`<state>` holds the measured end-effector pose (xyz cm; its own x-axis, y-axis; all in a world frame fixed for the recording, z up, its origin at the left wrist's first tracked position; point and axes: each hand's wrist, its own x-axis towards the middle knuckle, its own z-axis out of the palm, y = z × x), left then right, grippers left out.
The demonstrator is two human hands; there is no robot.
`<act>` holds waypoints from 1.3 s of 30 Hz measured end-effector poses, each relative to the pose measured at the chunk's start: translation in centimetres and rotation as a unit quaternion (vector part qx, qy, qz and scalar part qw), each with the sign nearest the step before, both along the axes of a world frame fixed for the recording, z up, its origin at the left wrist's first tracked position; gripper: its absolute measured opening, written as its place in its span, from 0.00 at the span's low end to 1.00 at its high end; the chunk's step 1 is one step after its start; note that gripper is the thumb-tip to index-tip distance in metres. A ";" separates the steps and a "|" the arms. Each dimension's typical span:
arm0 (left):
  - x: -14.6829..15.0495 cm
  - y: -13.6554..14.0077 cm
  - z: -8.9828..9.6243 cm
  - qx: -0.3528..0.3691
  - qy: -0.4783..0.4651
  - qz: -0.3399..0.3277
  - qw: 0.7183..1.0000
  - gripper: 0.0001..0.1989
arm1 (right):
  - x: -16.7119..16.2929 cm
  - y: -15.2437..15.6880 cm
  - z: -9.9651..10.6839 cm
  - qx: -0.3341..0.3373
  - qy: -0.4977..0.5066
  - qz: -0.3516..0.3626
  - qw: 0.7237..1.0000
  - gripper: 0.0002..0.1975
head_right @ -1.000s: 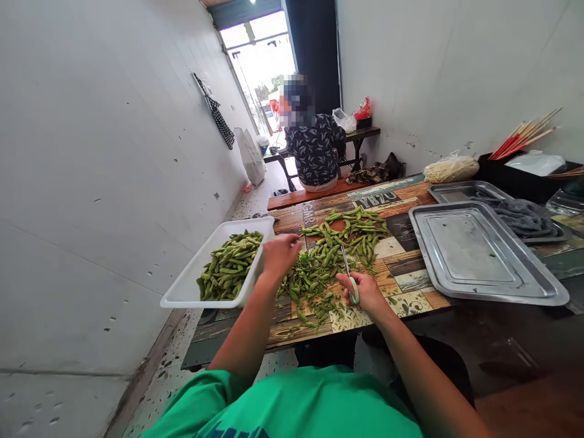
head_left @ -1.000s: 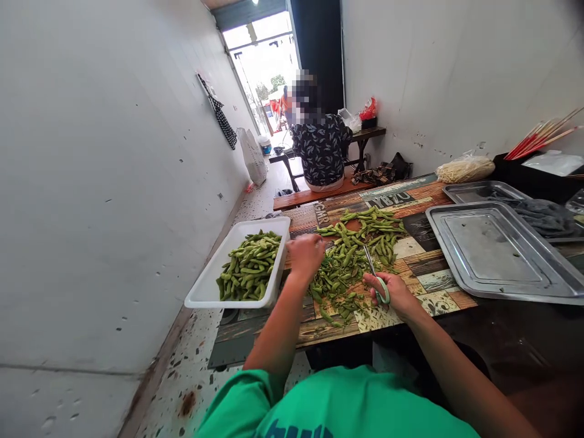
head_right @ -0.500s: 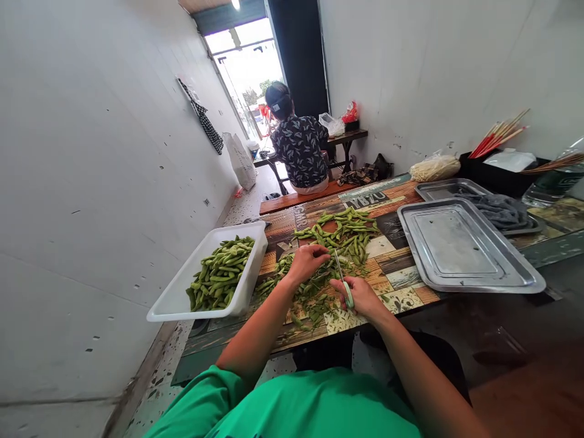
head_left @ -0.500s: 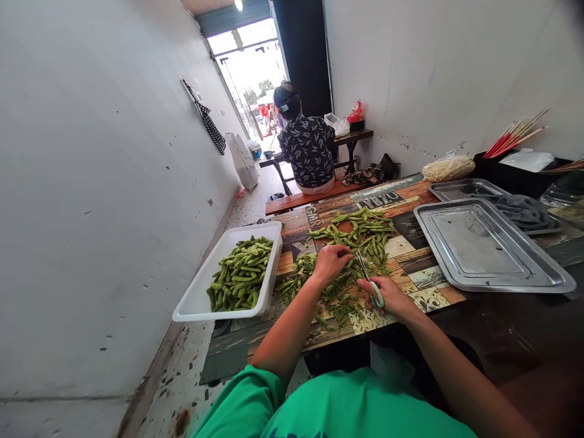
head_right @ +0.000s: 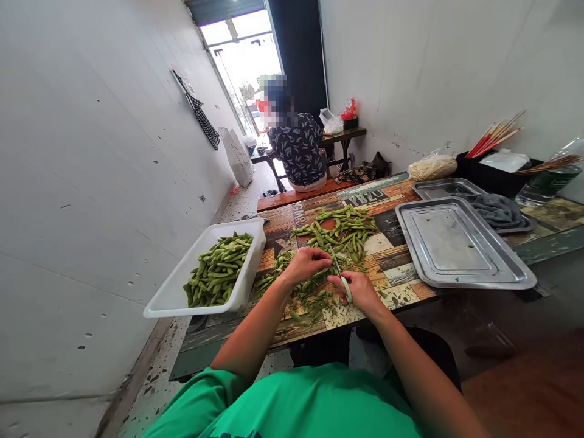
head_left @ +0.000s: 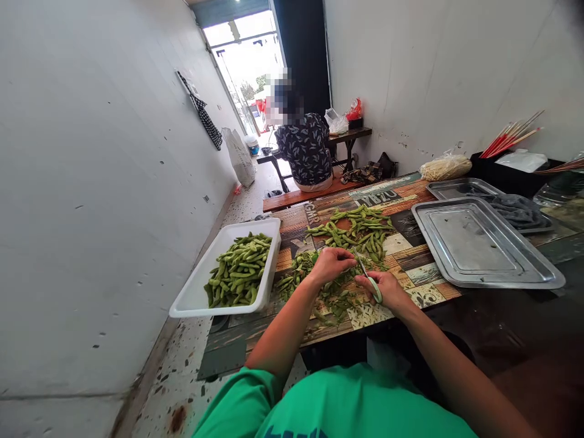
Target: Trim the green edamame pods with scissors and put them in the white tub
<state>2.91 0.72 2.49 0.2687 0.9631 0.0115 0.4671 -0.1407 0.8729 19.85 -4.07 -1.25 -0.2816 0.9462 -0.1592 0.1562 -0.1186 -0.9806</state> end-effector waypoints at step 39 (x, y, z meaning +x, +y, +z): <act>-12.1 -3.6 6.7 0.311 0.212 0.537 0.755 0.15 | -0.8 -0.1 -0.7 -0.123 0.130 -0.036 0.983 0.23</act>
